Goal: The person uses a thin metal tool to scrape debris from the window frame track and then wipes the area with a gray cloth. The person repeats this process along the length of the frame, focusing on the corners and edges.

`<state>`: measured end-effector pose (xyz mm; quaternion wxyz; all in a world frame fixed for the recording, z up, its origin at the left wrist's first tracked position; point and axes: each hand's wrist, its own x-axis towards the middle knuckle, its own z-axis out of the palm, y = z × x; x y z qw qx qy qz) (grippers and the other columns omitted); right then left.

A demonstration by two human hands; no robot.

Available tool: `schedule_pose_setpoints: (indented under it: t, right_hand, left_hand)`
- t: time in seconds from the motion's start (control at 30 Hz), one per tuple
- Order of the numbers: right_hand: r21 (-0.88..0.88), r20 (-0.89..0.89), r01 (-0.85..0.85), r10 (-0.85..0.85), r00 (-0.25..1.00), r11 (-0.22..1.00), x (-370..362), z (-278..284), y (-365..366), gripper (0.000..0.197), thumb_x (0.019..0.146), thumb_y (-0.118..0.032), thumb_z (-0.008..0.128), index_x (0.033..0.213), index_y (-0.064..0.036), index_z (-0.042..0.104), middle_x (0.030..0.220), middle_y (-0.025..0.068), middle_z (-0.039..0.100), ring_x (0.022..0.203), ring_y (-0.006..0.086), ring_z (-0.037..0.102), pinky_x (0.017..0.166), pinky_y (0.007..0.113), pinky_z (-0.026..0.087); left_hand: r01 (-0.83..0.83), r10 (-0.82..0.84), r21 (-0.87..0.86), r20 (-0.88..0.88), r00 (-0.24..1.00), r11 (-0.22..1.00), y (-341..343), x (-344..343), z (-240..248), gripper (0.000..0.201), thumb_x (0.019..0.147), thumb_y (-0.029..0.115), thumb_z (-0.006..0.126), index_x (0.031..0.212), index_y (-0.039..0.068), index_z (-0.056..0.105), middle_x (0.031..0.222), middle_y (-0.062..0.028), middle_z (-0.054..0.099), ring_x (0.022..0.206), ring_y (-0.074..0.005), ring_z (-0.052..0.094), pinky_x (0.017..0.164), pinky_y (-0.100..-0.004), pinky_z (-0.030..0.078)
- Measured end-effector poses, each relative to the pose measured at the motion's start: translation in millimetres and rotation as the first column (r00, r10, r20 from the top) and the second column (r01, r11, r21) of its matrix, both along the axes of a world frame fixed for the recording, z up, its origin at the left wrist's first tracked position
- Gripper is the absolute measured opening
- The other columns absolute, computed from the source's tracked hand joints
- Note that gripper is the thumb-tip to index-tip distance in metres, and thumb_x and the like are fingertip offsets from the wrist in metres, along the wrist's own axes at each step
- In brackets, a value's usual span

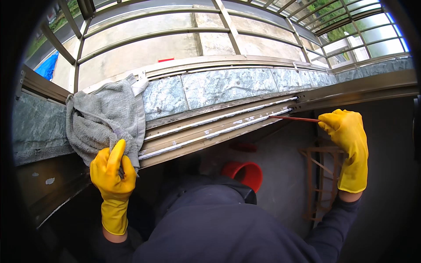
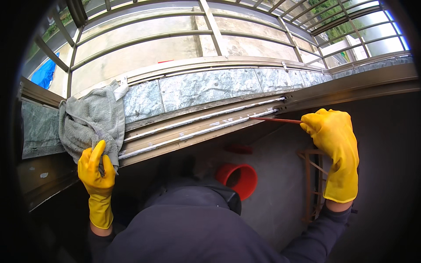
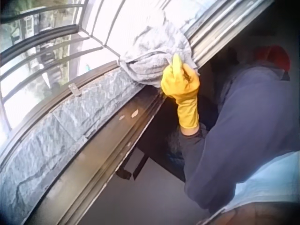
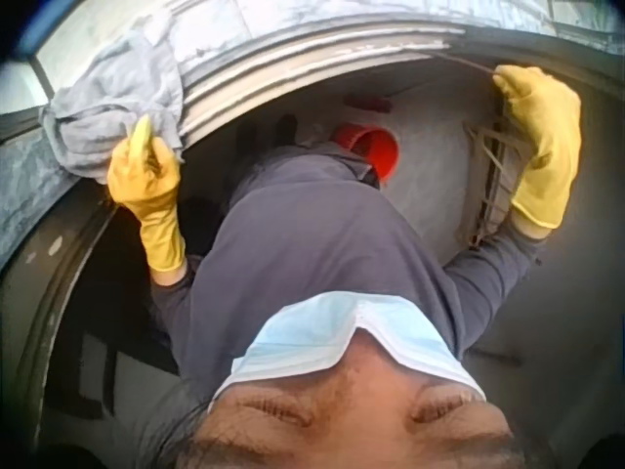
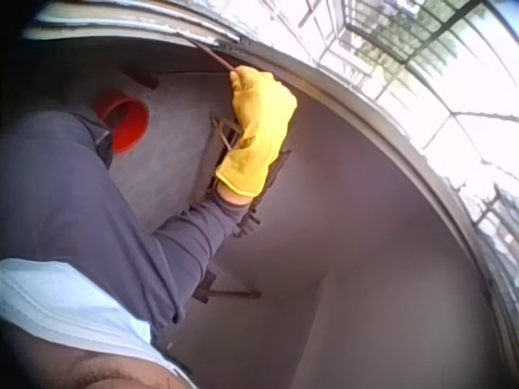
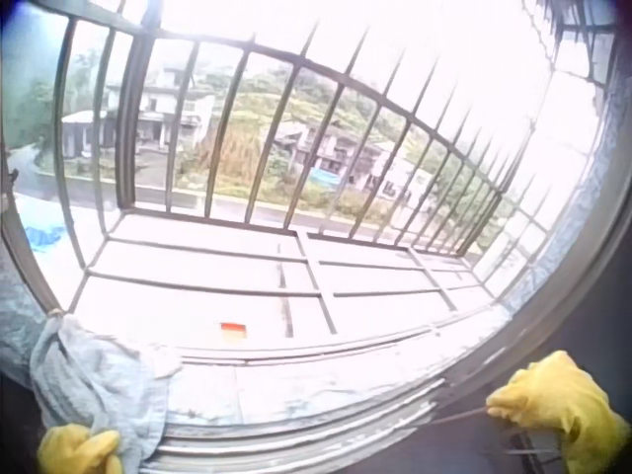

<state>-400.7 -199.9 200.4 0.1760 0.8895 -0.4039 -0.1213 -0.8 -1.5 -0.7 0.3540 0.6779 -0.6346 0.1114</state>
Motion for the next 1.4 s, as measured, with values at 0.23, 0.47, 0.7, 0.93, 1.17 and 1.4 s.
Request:
schedule_pose_setpoints:
  t: [0.23,0.47,0.7,0.93,1.17,1.4]
  right_hand:
    - [0.130,0.102,-0.018,0.004,0.995,0.991,-10,-6,-8,0.012,0.072,-0.017,0.079,0.083,-0.0126,0.076,0.075,0.0076,0.069,0.070,0.0287,0.067,0.062,0.037,0.053]
    - [0.437,0.474,-0.225,-0.010,0.880,0.871,20,-91,-5,0.018,0.075,-0.018,0.080,0.091,-0.0111,0.077,0.078,0.0111,0.070,0.069,0.0302,0.067,0.062,0.037,0.054]
    - [0.540,0.294,0.238,-0.446,0.846,0.807,-41,-46,-22,0.016,0.076,-0.012,0.079,0.091,-0.0061,0.077,0.079,0.0139,0.071,0.069,0.0275,0.069,0.062,0.034,0.052]
    - [0.562,0.495,-0.238,-0.092,0.864,0.793,41,-110,-3,0.018,0.081,-0.023,0.075,0.094,-0.0106,0.075,0.082,0.0121,0.070,0.073,0.0307,0.067,0.065,0.037,0.054]
    - [0.572,0.775,-0.188,-0.450,0.444,0.799,2,-85,-8,0.016,0.081,-0.002,0.077,0.097,-0.0015,0.073,0.082,0.0029,0.069,0.073,0.0109,0.066,0.067,0.025,0.051]
    - [0.531,0.813,-0.577,-0.566,0.140,0.620,93,-124,-37,0.045,0.084,-0.001,0.075,0.127,-0.0057,0.062,0.114,0.0027,0.067,0.079,0.0027,0.056,0.070,0.019,0.045]
  left_hand:
    - [0.020,-0.020,0.041,-0.003,1.000,0.999,9,2,0,0.035,0.081,0.001,0.064,0.115,0.003,0.068,0.100,-0.0172,0.064,0.088,-0.0348,0.062,0.081,-0.0401,0.049]
    - [0.025,-0.025,-0.006,0.013,1.000,1.000,4,1,1,0.032,0.082,0.001,0.064,0.113,0.003,0.069,0.099,-0.0166,0.064,0.084,-0.0337,0.062,0.077,-0.0400,0.048]
    - [-0.002,0.002,-0.006,-0.011,1.000,1.000,6,1,4,0.031,0.082,0.002,0.064,0.112,0.005,0.070,0.097,-0.0135,0.064,0.083,-0.0314,0.063,0.076,-0.0382,0.049]
    - [0.005,-0.006,-0.014,-0.074,0.997,1.000,6,2,8,0.026,0.085,-0.001,0.065,0.110,0.004,0.071,0.098,-0.0143,0.066,0.087,-0.0308,0.065,0.080,-0.0362,0.050]
    - [-0.108,-0.191,-0.272,-0.859,0.475,0.956,12,26,10,0.027,0.095,0.001,0.062,0.122,0.001,0.065,0.118,-0.0076,0.068,0.108,-0.0164,0.063,0.100,-0.0286,0.048]
    - [0.323,-0.754,-0.696,-0.650,0.098,0.642,-72,36,124,0.038,0.101,0.006,0.052,0.139,0.008,0.053,0.134,-0.0122,0.059,0.121,-0.0238,0.059,0.104,-0.0373,0.051]
